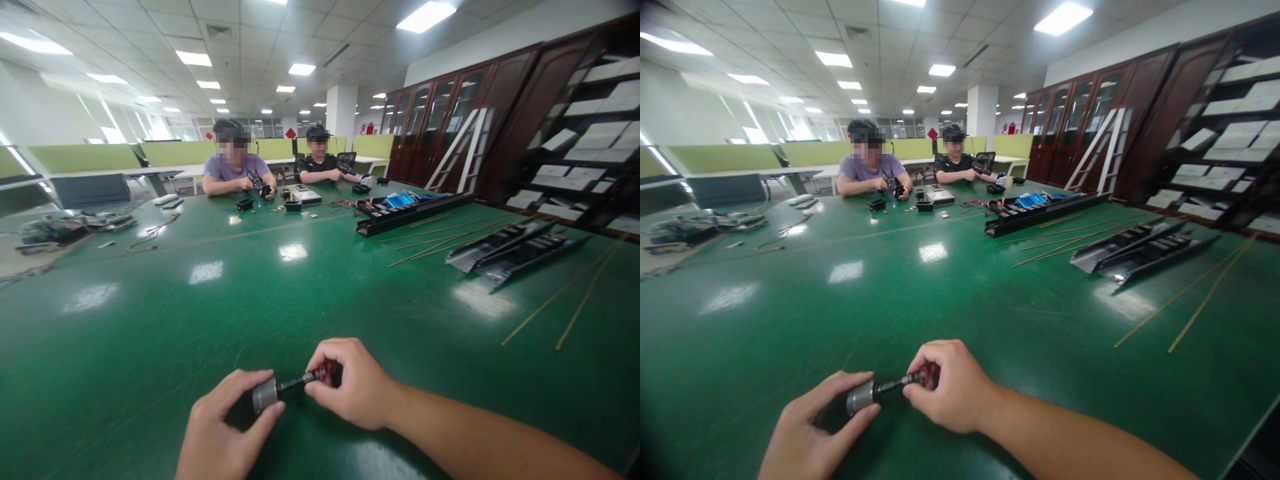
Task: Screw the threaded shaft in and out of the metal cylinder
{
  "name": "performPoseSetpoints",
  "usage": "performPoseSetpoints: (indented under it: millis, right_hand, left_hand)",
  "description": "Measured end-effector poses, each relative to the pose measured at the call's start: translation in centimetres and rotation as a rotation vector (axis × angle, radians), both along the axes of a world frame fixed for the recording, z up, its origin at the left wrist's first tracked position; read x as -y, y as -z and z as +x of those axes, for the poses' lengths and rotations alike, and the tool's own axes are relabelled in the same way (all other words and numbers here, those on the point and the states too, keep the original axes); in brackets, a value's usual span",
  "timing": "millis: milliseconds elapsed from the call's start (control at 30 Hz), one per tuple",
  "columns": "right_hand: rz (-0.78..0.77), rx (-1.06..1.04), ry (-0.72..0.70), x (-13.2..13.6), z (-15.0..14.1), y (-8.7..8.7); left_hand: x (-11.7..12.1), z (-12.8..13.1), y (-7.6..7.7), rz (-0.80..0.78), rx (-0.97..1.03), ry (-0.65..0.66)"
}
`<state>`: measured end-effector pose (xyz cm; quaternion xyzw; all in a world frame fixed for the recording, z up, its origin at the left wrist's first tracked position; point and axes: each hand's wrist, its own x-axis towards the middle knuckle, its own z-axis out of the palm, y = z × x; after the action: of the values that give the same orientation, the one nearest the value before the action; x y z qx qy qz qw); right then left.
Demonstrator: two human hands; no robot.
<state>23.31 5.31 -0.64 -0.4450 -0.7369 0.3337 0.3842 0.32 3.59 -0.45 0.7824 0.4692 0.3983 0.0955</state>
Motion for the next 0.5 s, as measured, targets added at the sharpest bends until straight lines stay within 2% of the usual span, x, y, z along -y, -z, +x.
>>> performPoseSetpoints:
  millis: [500]
  right_hand:
    - [0.010, 0.012, 0.013, -0.06, 0.01, -0.04]
  left_hand:
    - [-0.02, -0.49, 0.38, -0.027, -0.012, -0.032]
